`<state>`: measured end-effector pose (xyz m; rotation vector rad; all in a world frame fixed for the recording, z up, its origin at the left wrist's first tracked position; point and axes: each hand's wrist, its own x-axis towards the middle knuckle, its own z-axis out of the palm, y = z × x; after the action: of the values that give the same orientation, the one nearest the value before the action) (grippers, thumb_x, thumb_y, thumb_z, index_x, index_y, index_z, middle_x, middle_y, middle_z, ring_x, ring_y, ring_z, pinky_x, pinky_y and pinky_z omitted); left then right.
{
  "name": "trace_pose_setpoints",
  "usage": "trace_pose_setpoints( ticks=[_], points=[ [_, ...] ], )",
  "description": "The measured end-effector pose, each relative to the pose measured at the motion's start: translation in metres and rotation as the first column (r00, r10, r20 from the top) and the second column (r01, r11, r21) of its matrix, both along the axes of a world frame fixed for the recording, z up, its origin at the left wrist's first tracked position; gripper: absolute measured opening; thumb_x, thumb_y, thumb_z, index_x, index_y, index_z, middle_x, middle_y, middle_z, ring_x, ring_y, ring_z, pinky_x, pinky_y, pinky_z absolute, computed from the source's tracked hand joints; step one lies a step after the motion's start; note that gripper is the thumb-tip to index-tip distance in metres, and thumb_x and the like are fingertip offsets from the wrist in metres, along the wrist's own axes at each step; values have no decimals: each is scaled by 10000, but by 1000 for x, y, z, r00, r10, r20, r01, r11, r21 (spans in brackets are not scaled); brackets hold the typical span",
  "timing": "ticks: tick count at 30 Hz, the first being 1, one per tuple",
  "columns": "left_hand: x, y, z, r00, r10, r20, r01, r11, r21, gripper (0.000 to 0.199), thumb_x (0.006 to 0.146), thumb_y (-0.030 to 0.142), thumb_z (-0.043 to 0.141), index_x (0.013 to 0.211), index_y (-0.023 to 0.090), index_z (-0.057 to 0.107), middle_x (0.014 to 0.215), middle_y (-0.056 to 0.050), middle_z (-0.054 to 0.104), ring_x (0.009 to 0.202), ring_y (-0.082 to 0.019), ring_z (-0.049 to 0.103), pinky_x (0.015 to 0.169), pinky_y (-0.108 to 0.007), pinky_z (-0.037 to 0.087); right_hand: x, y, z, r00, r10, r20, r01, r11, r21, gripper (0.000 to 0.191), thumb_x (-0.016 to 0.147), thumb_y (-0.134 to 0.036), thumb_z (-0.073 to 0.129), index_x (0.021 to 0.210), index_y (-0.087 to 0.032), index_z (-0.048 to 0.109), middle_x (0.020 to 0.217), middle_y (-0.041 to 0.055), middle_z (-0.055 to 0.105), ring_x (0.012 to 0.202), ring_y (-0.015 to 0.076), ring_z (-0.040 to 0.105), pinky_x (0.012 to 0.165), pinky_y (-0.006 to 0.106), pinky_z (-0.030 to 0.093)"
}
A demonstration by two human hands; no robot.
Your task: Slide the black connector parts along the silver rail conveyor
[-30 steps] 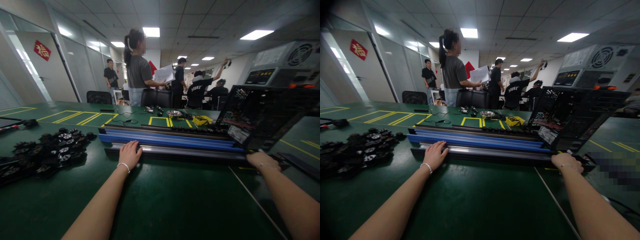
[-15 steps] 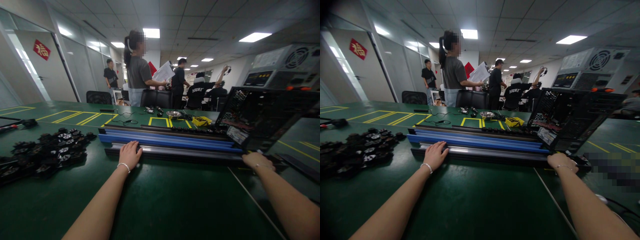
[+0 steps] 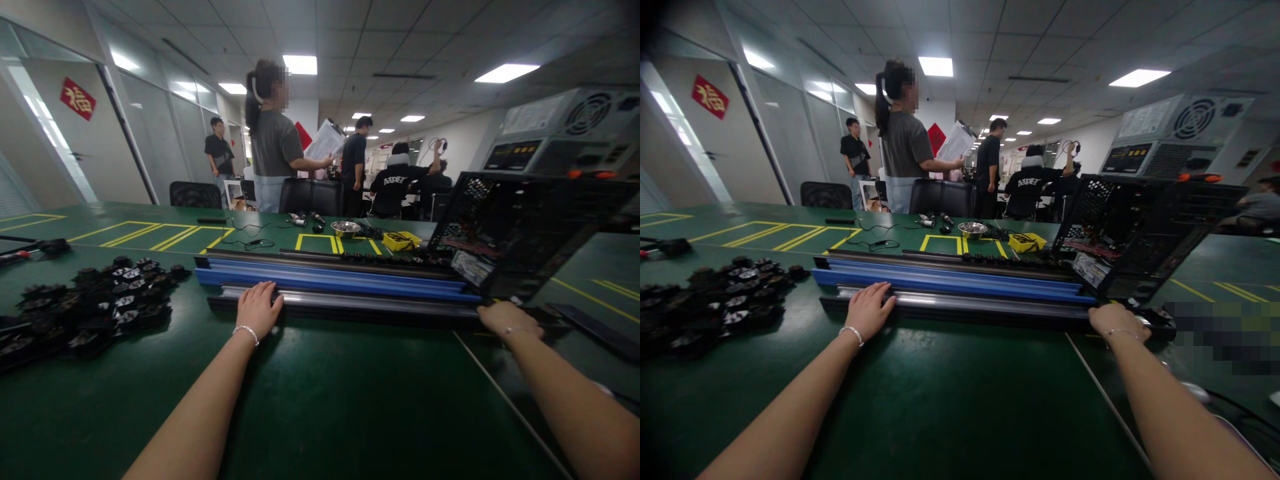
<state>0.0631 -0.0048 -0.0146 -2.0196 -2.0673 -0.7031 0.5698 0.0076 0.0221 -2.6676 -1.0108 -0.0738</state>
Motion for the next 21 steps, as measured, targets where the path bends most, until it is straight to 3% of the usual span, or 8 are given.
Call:
trace_pose_setpoints(
  ticks=[8,21],
  points=[
    [-1,2,-2,1000,3,-3,-3,1000,1,476,831,452,323,1205,218,502,1283,-38,510,1210,-195,404,1032,-387,243,-7,-2,5,999,-21,-33,17,993,-116,579,704,-443,461,1110,-39,546,1191,279,481,1077,373,473,826,457,376],
    [-1,2,-2,1000,-1,3,1,1000,3,479,829,455,323,1206,218,500,1280,-40,513,1208,-196,404,1027,-391,251,-19,-11,7,1000,9,-26,-12,991,-135,601,738,-488,399,1129,-48,519,1163,243,510,1099,358,460,846,438,372]
  ],
)
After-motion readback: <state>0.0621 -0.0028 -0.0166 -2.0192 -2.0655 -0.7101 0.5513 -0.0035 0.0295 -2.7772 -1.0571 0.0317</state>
